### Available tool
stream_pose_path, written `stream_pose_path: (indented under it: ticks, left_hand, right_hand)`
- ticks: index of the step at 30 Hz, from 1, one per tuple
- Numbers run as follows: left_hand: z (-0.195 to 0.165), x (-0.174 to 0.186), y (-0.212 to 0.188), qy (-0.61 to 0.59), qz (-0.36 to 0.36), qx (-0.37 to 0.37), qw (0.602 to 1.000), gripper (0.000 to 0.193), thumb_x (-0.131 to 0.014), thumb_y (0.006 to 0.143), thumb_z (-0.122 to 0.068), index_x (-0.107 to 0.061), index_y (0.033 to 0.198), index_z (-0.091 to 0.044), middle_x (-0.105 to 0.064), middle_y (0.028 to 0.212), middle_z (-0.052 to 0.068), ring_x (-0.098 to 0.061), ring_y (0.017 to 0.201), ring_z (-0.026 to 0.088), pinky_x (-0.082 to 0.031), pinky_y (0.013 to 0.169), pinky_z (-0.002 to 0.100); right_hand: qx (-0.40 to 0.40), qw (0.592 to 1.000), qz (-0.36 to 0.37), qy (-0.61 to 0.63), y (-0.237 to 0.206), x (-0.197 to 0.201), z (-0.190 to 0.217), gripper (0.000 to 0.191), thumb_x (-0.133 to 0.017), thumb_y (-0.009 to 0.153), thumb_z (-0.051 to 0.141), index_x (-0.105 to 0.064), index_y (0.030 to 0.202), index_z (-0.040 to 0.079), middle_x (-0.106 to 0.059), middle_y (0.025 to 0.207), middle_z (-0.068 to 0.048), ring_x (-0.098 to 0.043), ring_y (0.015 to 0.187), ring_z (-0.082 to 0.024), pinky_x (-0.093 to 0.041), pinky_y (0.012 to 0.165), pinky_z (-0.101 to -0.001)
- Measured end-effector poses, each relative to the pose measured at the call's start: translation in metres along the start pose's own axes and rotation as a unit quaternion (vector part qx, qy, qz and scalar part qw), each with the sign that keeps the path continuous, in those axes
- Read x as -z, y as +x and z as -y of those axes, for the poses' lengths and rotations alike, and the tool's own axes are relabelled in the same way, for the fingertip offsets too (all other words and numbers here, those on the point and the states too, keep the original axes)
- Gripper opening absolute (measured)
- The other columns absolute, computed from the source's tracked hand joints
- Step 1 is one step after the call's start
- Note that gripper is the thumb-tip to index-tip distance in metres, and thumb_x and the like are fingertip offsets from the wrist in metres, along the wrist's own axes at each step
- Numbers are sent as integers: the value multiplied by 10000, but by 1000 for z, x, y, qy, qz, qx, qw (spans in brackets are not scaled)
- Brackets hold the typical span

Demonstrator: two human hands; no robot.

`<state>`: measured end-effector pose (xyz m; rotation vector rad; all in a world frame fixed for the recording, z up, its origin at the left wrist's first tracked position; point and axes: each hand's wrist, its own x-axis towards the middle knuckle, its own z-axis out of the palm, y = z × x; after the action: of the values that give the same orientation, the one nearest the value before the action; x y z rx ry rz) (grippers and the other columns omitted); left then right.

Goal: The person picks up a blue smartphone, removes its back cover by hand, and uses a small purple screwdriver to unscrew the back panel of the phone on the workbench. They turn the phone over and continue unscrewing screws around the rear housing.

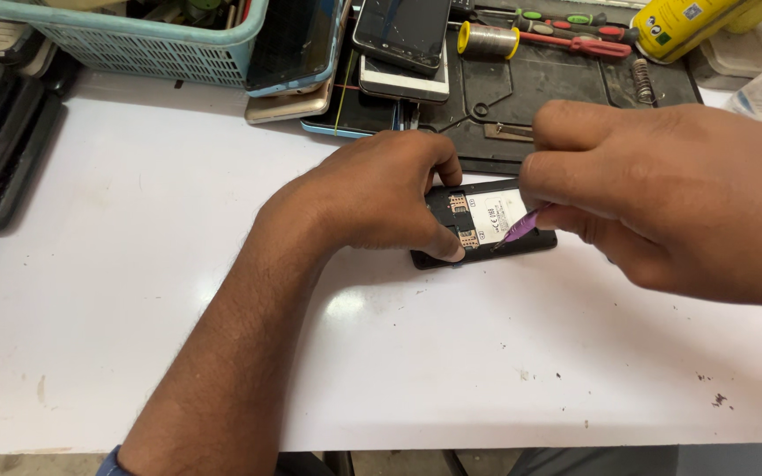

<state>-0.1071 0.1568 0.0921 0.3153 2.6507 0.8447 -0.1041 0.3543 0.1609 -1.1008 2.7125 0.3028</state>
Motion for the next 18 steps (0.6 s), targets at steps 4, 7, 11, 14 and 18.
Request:
stream_pose_path:
  ticks: [4,7,11,14,18]
  left_hand:
    - [0,0,0,2,2,5,1000,599,-936,561,-289,-692,1087,-138,-747,994,72,-731,896,214,-584,774,401]
    - [0,0,0,0,3,7,1000,605,-937,560,-296,-689,1089,-139,-748,996,78,-731,899,215,-583,775,404]
    - [1,-1,0,-3,2,5,1000,605,-932,560,-289,-687,1093,-143,-746,1008,81,-731,903,213,-585,772,406]
    - [2,-1,1,-4,-9,-13,1000,636,-921,523,-262,-689,1101,-135,-737,1027,89,-720,918,219,-575,785,399]
    - [1,-1,0,-1,-4,0,1000,625,-942,552,-296,-691,1101,-132,-742,1016,89,-726,907,221,-580,772,404]
  right_hand:
    - [15,999,-9,30,0,1,3,190,-726,841,257,-642,1004,206,-553,956,-27,-655,639,-232,-515,536,-420]
    - [-55,996,48,-46,1,7,10,253,-681,866,416,-629,1070,275,-569,952,29,-652,643,-168,-533,558,-372]
    - [-198,949,171,-177,6,14,18,366,-458,963,584,-565,1099,262,-661,853,83,-713,627,-107,-551,569,-292]
    - [-174,937,187,-237,7,17,17,356,-445,1028,569,-615,997,258,-698,803,87,-708,655,-109,-535,587,-294]
    - [-106,961,124,-222,3,14,15,279,-545,962,536,-631,1035,281,-646,900,120,-693,703,-135,-539,601,-324]
